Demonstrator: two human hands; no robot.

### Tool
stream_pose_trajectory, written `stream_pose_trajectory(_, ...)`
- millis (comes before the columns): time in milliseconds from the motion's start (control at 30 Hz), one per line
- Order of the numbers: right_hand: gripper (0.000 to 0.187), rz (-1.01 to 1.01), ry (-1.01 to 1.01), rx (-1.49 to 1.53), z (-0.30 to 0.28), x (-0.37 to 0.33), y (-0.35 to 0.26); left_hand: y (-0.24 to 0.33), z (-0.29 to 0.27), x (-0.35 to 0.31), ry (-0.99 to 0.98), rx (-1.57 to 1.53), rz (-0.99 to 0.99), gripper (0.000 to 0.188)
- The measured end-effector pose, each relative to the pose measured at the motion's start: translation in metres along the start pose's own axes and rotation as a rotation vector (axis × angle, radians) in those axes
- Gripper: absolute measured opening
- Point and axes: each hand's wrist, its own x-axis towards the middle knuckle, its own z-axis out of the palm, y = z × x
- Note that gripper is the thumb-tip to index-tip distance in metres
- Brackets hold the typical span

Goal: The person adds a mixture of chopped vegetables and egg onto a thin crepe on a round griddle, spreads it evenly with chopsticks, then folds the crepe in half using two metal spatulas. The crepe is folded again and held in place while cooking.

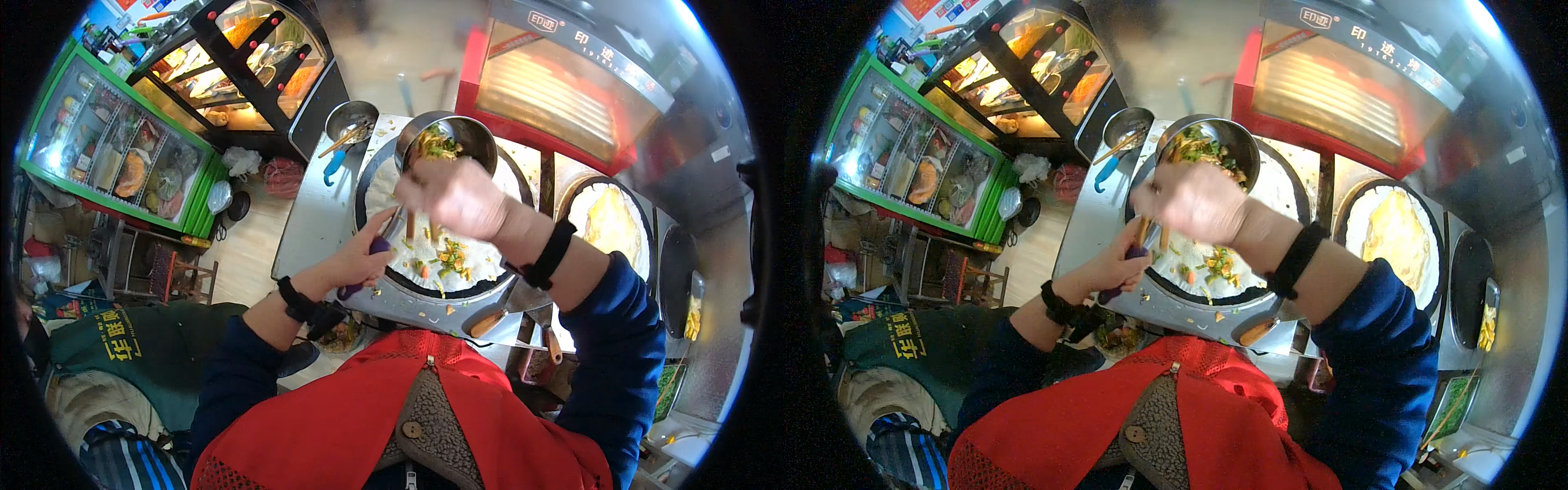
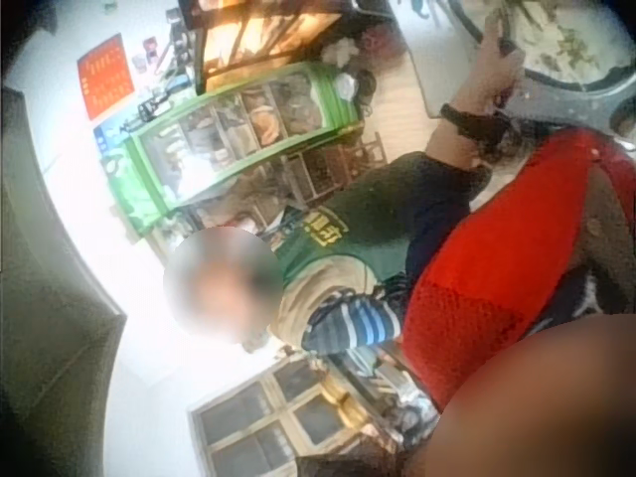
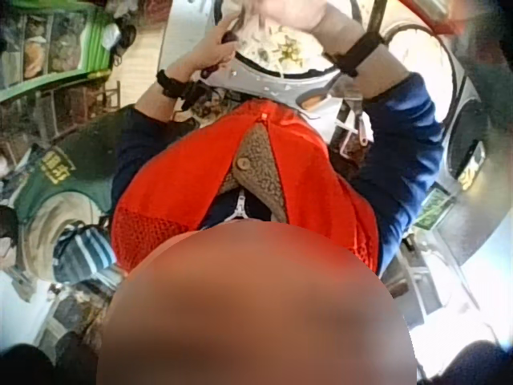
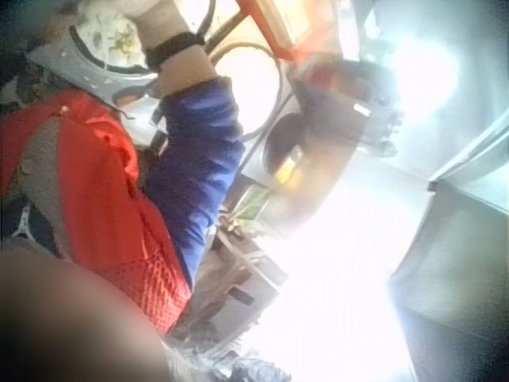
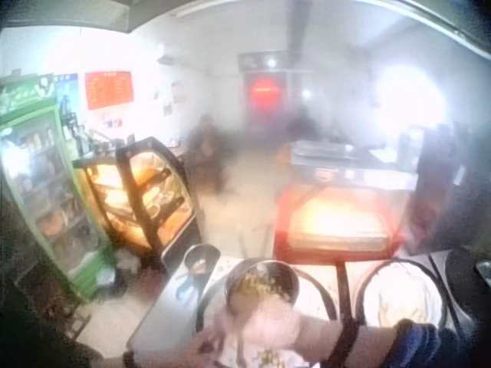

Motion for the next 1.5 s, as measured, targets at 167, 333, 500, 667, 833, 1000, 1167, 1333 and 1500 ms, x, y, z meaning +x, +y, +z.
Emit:
stream_pose_trajectory(167,0.020,-0.287,-0.003,-0.018,0.015,-0.026,-0.026,-0.002,-0.027,0.009,0.156,0.615,0.227,0.069)
stream_pose_trajectory(333,0.014,-0.248,-0.174,-0.161,0.040,-0.063,-0.023,-0.015,-0.022,0.020,0.311,1.112,0.530,0.069)
stream_pose_trajectory(500,0.017,-0.098,-0.195,-0.058,0.039,-0.116,-0.038,-0.020,-0.012,0.022,0.588,1.237,0.585,0.067)
stream_pose_trajectory(667,0.025,0.123,-0.018,0.197,0.005,-0.140,-0.063,-0.019,0.009,0.016,0.793,1.006,0.801,0.065)
stream_pose_trajectory(833,0.013,0.905,0.523,0.769,-0.014,-0.123,-0.063,-0.048,0.058,-0.001,0.567,0.517,0.627,0.059)
stream_pose_trajectory(1000,0.018,1.151,0.581,0.904,-0.046,-0.098,-0.037,-0.068,0.064,0.006,0.517,0.530,0.561,0.061)
stream_pose_trajectory(1167,0.012,1.076,0.935,0.831,-0.023,-0.066,-0.004,-0.056,0.048,0.000,0.434,0.221,0.348,0.063)
stream_pose_trajectory(1333,0.013,1.205,0.840,0.879,0.005,-0.077,-0.026,-0.031,0.041,-0.005,0.201,-0.282,0.340,0.073)
stream_pose_trajectory(1500,0.014,1.008,1.022,0.842,0.003,-0.068,-0.014,-0.025,0.039,-0.010,0.092,-0.352,0.256,0.072)
